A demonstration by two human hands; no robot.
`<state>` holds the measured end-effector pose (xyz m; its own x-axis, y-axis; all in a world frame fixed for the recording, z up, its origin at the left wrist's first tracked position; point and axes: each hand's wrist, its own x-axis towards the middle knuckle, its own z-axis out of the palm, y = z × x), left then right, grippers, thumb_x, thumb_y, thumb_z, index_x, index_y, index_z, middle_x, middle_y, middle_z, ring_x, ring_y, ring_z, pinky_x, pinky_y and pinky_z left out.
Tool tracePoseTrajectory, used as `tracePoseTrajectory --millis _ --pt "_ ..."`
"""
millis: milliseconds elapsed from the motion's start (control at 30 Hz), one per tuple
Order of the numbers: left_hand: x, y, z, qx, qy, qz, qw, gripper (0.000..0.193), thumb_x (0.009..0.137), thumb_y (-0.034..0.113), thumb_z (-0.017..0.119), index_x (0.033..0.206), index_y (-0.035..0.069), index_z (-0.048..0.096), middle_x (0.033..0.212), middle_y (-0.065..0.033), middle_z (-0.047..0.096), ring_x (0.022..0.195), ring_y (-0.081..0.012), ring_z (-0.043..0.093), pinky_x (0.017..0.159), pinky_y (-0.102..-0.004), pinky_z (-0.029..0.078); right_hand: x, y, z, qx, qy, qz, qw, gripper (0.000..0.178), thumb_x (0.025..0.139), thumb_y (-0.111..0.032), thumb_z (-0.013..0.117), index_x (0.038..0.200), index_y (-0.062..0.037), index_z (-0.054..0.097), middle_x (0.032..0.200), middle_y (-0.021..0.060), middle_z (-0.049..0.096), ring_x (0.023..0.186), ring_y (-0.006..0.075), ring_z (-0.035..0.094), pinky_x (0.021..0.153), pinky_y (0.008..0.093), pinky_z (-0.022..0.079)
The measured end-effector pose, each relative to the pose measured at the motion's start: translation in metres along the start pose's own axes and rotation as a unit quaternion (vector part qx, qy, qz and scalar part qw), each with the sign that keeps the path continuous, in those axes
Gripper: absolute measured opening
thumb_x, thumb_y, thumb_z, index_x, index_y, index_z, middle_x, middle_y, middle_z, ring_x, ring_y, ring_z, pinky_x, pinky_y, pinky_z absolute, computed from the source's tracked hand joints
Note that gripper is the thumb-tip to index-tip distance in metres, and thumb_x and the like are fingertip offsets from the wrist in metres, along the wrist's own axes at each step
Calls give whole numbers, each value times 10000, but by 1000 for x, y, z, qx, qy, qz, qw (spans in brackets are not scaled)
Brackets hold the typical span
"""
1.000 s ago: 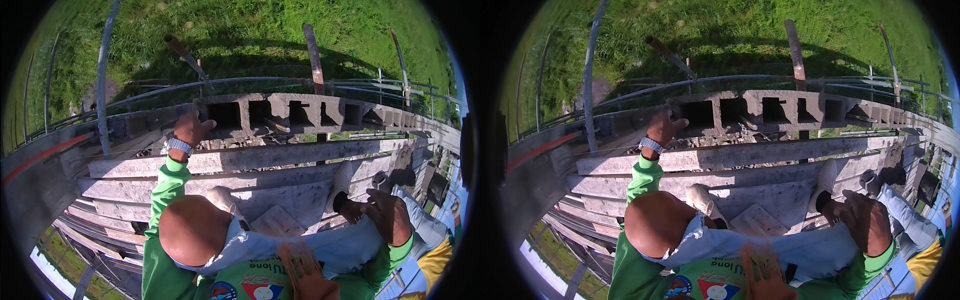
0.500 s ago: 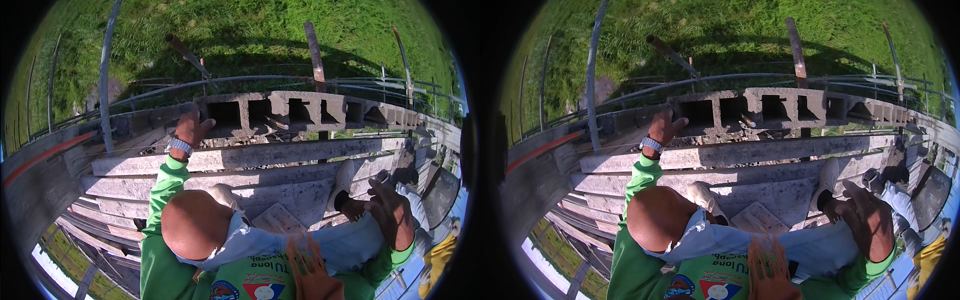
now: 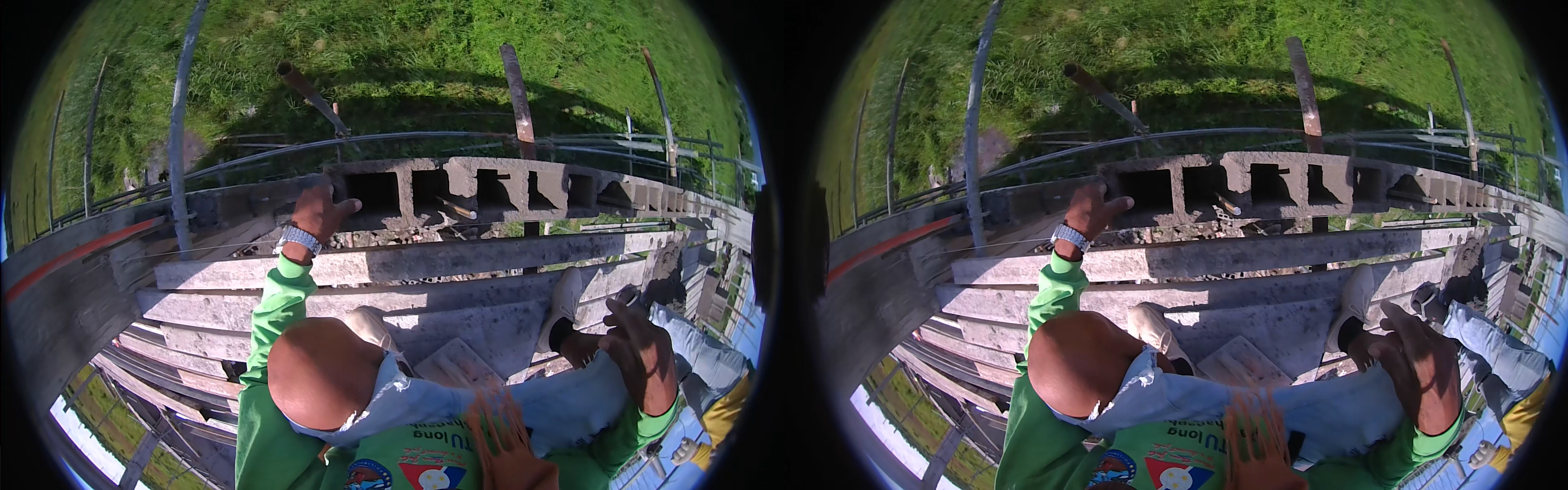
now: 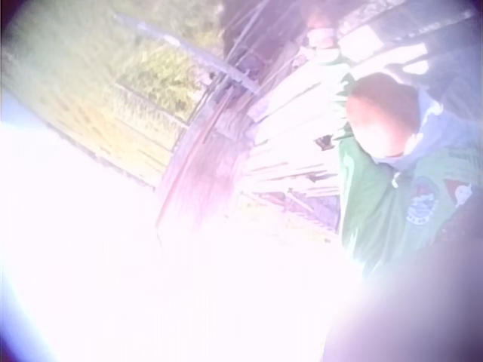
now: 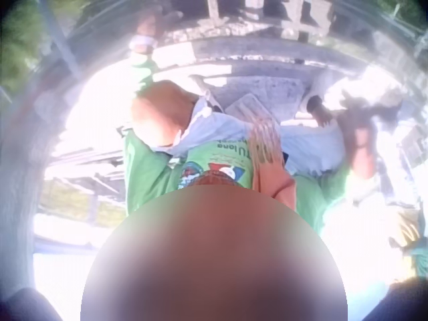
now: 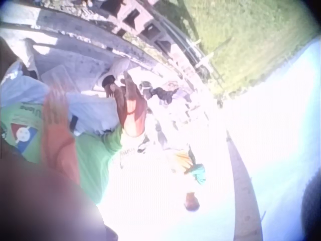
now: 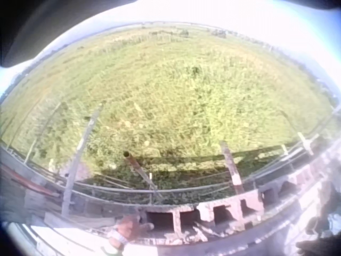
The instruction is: The person scoops wet concrete with a trowel and spreads it along a row of hollow concrete blocks. They then place a block into the mortar bed, tap it to level it, and continue applying mortar to the joints. The process repeats as additional blocks are laid and aligned.
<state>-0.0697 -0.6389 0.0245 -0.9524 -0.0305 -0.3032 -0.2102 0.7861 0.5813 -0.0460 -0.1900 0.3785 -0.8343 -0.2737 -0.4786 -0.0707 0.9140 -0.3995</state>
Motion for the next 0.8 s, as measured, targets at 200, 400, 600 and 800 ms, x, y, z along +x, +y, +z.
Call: tracePoseTrajectory --millis 200,400,600,800 --pt "-4 6 -15 31 -27 -28 999 618 869 555 757 729 -34 631 683 -227 640 655 -400 640 658 -497 485 5 -2 -2 -8 -29 24 999 494 883 -113 718 1351 0 606 1034 241 733 880 378 751 778 439 574" --pt "-5 4 -28 22 -20 -23 999 507 941 501 685 836 8 734 698 -149 713 680 -318 718 668 -424 539 7 -3 -2 22 -30 62 997 496 895 -123 706 1357 22 602 1047 247 732 895 371 752 784 421 574" --pt "-1 5 -23 -38 -57 -67 995 454 960 439 651 773 34 740 631 -107 699 597 -229 705 628 -377 530 6 -5 -3 17 -7 39 999 469 924 -148 710 1357 4 611 1033 230 734 876 351 746 765 403 574" --pt "-1 11 -29 -38 -89 -82 992 420 947 464 674 860 68 782 765 -186 723 781 -401 715 707 -496 527 1 -2 -5 5 12 26 1000 463 923 -185 733 1345 -24 629 1037 205 738 867 345 745 751 415 572"
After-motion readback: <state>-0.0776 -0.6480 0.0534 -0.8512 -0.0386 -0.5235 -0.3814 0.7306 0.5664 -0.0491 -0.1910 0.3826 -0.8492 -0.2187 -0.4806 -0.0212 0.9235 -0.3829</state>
